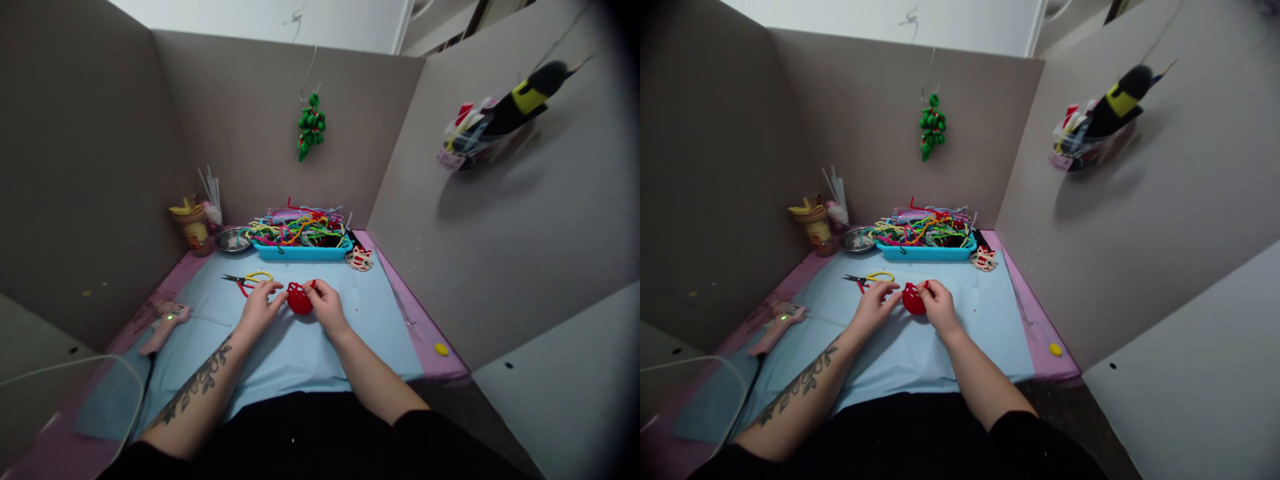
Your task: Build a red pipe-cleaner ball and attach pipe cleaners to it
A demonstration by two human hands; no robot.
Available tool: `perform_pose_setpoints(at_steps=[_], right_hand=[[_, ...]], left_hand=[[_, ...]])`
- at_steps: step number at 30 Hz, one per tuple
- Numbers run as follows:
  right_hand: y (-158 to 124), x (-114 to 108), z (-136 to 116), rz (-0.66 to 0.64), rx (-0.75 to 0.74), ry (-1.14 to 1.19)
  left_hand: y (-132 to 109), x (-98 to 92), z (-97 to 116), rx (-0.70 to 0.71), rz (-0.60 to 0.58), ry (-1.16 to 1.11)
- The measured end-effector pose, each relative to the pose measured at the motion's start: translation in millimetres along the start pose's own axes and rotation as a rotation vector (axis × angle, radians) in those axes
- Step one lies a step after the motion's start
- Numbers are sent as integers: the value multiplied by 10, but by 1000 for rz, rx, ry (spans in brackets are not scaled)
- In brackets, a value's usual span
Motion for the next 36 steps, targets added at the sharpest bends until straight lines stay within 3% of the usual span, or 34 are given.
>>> perform_pose_setpoints(at_steps=[2,6,10,13,19,25,29,33,36], right_hand=[[0,3,-1,-10,19,13],[-4,14,-10,-23,11,-7],[-2,5,14,27,-31,-55],[-2,-3,14,41,-68,-77],[-3,-15,-23,10,-73,-70],[5,-7,29,-3,-68,-19],[-17,-23,-15,121,-229,-65],[-51,-21,-95,3,-286,-288],[-55,-5,-104,0,-270,-331]], left_hand=[[-20,-23,38,104,25,101],[-56,-23,109,166,-129,57],[-58,-20,98,237,-10,166],[-49,-2,62,296,-49,228],[-34,-7,58,240,-65,169],[-41,6,101,194,-251,36],[-19,0,88,169,-172,12],[-21,1,85,208,-145,105],[-33,5,96,245,-139,148]])
Point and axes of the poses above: each hand's wrist, its own y-axis towards the middle knuckle, its own x-axis out of the palm, z = x × y, the point moved 1 cm from there along y, towards the middle knuckle, and after that the axes turned 14 degrees about y, right-handed, at the moved point
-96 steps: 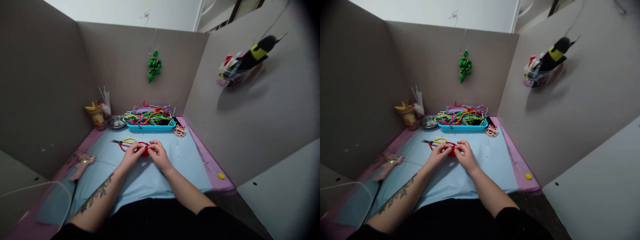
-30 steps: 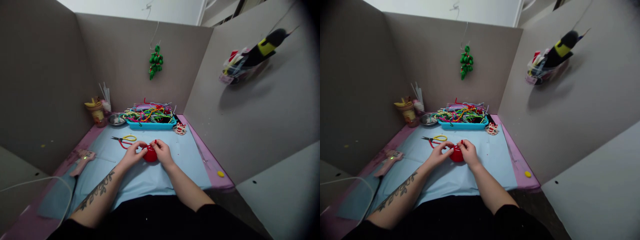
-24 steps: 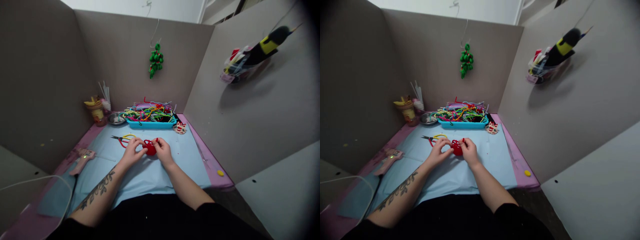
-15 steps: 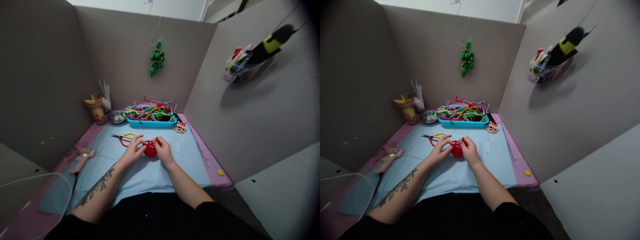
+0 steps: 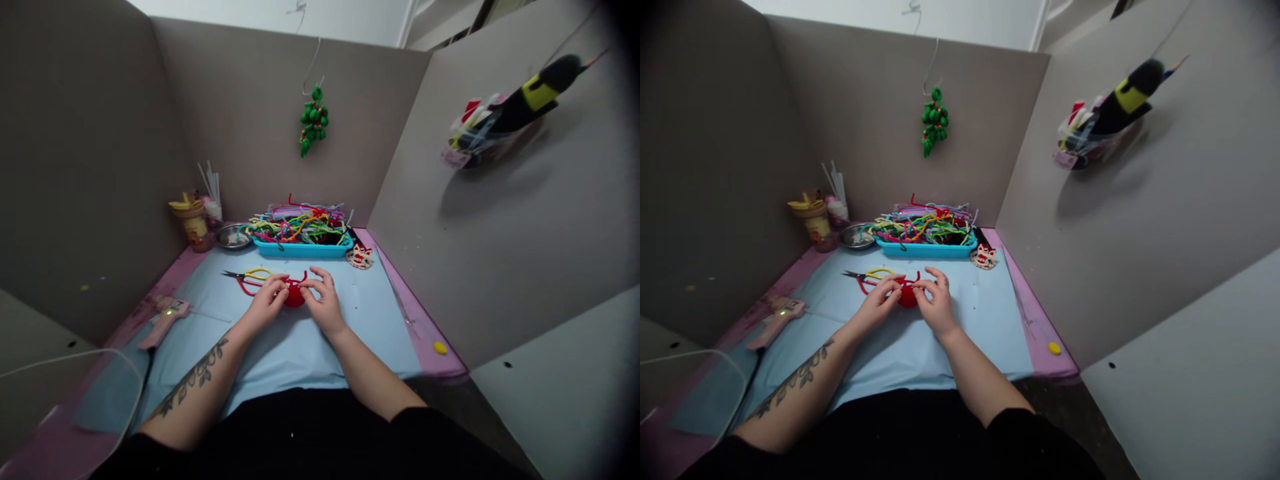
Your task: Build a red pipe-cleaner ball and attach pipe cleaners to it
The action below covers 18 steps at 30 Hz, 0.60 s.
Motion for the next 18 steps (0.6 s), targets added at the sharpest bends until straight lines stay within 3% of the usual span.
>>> perform_pose_setpoints(at_steps=[5,10,18], right_hand=[[13,27,43,-21,101,33],[15,24,41,-86,89,23],[14,52,39,-84,156,65]], left_hand=[[-2,20,-14,34,20,49],[-8,53,-59,39,36,87],[-31,76,-47,81,46,113]])
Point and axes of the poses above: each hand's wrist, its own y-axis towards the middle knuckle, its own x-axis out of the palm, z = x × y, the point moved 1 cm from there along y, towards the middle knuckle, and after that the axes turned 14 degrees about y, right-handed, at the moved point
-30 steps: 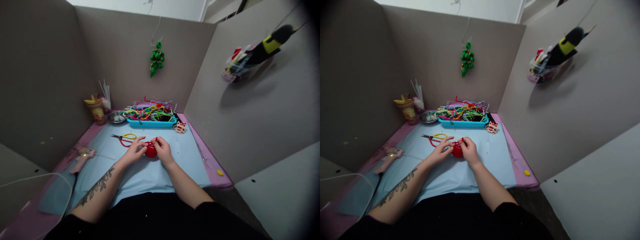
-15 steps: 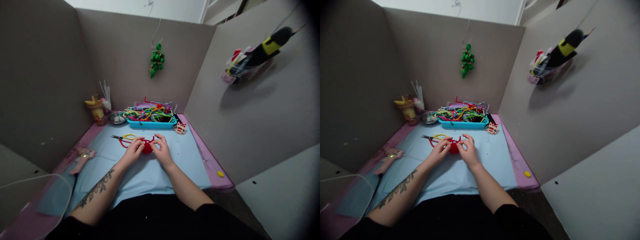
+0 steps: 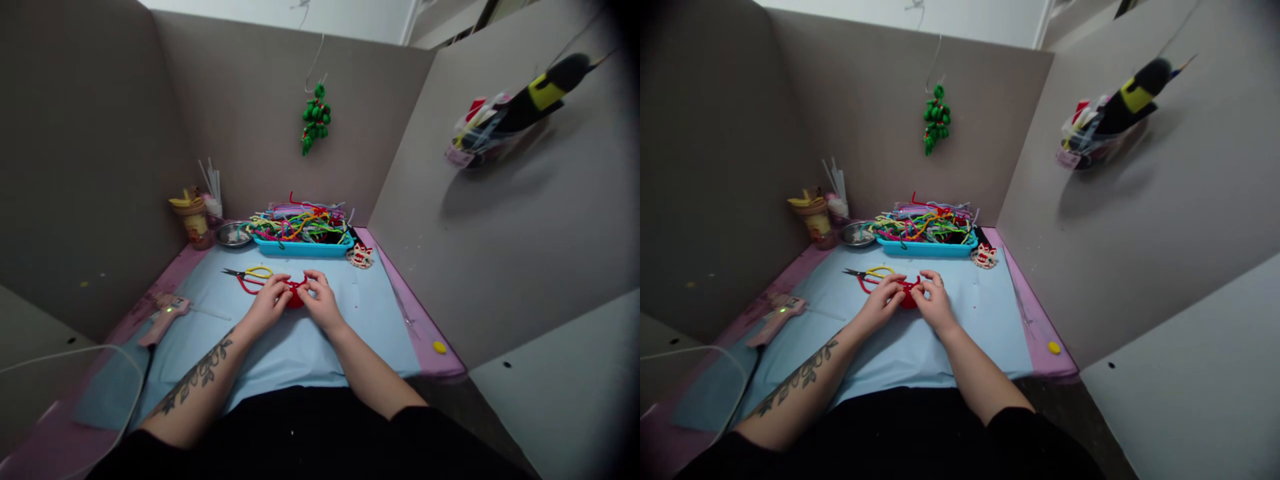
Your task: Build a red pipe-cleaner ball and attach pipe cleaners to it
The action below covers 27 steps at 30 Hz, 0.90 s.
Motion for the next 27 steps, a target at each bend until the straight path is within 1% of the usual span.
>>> perform_pose_setpoints(at_steps=[8,12,17,19,22,24,27], right_hand=[[-1,59,140,29,121,161],[-14,92,151,57,171,165],[-47,165,94,145,135,93],[-56,192,78,180,117,78],[-60,214,74,208,121,70],[-59,216,80,219,128,68],[-57,215,96,224,123,70]], left_hand=[[-18,0,21,11,76,34],[-23,-7,59,23,90,62],[-25,23,86,11,107,78],[-30,39,82,-12,144,81],[-46,48,75,-53,242,94],[-60,52,80,-56,292,101],[-76,68,102,-49,296,104]])
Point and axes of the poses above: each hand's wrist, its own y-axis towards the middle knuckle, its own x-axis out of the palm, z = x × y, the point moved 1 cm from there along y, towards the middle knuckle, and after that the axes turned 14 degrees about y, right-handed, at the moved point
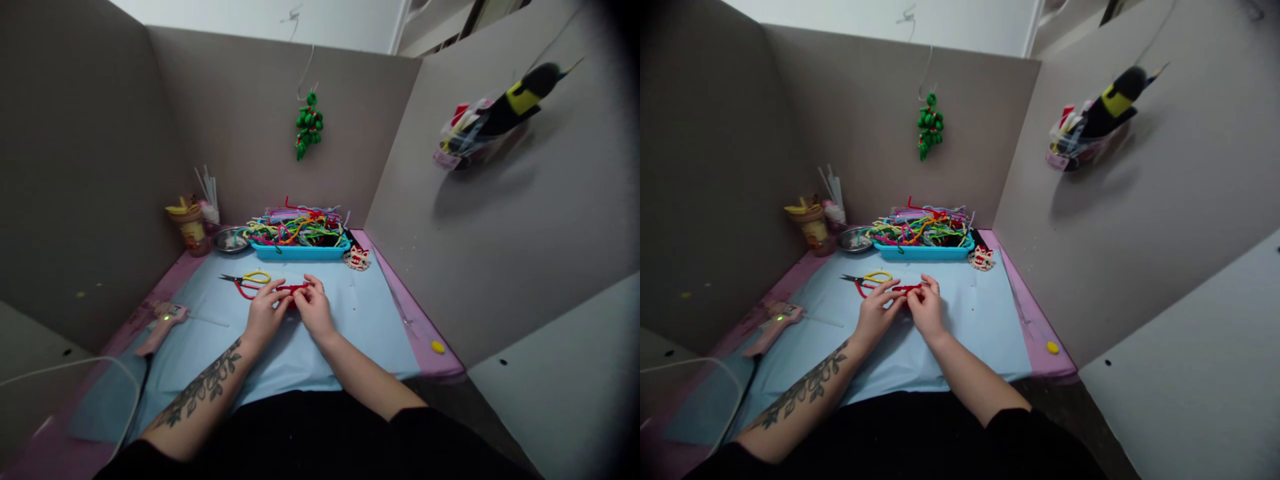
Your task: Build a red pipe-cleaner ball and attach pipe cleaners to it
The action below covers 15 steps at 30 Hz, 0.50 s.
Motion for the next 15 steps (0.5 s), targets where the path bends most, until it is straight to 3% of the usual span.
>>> perform_pose_setpoints(at_steps=[9,15], right_hand=[[-33,41,-13,28,-15,-2],[-67,50,-55,14,-107,-62]], left_hand=[[15,3,27,-130,-20,-24],[0,-14,33,-55,-17,50]])
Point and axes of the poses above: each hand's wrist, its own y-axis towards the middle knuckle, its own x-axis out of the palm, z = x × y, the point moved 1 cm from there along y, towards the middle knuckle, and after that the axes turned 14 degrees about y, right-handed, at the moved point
